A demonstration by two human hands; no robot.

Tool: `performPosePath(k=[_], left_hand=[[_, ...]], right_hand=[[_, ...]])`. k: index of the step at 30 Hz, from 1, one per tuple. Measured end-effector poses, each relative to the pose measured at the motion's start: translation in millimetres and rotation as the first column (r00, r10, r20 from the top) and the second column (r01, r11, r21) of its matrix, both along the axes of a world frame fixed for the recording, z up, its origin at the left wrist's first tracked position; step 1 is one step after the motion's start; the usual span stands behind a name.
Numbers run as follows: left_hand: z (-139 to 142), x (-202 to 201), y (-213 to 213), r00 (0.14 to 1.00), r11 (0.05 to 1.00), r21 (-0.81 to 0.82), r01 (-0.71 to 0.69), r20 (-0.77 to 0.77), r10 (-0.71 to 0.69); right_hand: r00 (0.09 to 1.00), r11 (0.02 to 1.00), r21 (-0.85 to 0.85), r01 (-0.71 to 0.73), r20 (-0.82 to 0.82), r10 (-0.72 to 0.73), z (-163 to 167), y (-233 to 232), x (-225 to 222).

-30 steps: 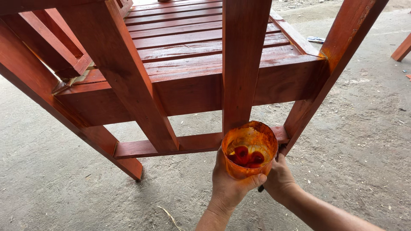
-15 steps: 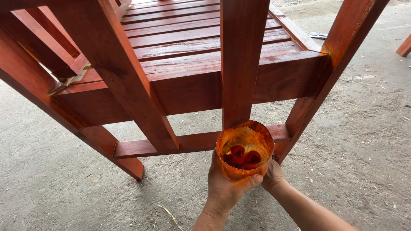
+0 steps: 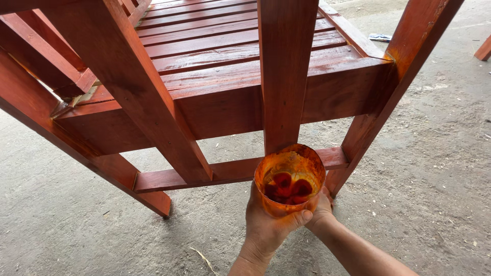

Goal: The person applies reddish-brown stain to a wooden chair using a brush and a small container. They repeatedly dip the brush into the container and apply the stain to the chair's frame, legs, and slats. Another person briefly pours more stain into the container from a bottle.

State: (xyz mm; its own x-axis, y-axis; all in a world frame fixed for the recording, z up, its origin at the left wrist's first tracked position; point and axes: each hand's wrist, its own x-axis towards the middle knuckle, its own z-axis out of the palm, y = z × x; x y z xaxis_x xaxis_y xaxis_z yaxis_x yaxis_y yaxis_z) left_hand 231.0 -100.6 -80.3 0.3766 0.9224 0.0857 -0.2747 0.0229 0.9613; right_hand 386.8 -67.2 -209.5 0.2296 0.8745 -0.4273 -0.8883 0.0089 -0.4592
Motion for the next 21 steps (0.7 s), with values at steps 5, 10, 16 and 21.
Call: performPosePath(k=[5, 10, 16, 21], left_hand=[[7.0, 5.0, -3.6, 1.000, 1.000, -0.012, 0.002, 0.026, -0.002], [24.0, 11.8, -0.4, 0.999, 1.000, -0.011, 0.021, 0.044, -0.021], [46.5, 25.3, 6.9, 0.997, 0.998, 0.014, 0.066, 0.034, -0.067], [62.8, 33.7, 8.7, 0.986, 0.986, 0.053, 0.158, 0.053, -0.161]], right_hand=[[0.992, 0.996, 0.086, -0.034, -0.122, 0.044, -10.9, 5.7, 13.1], [0.711, 0.985, -0.055, -0.161, 0.686, 0.155, -11.7, -6.3, 28.5], [-0.228, 0.966, -0.227, -0.121, 0.954, 0.196, 15.8, -20.7, 32.1], [-0.371, 0.973, -0.114, -0.199, 0.928, 0.033, 9.3, -28.1, 39.3]])
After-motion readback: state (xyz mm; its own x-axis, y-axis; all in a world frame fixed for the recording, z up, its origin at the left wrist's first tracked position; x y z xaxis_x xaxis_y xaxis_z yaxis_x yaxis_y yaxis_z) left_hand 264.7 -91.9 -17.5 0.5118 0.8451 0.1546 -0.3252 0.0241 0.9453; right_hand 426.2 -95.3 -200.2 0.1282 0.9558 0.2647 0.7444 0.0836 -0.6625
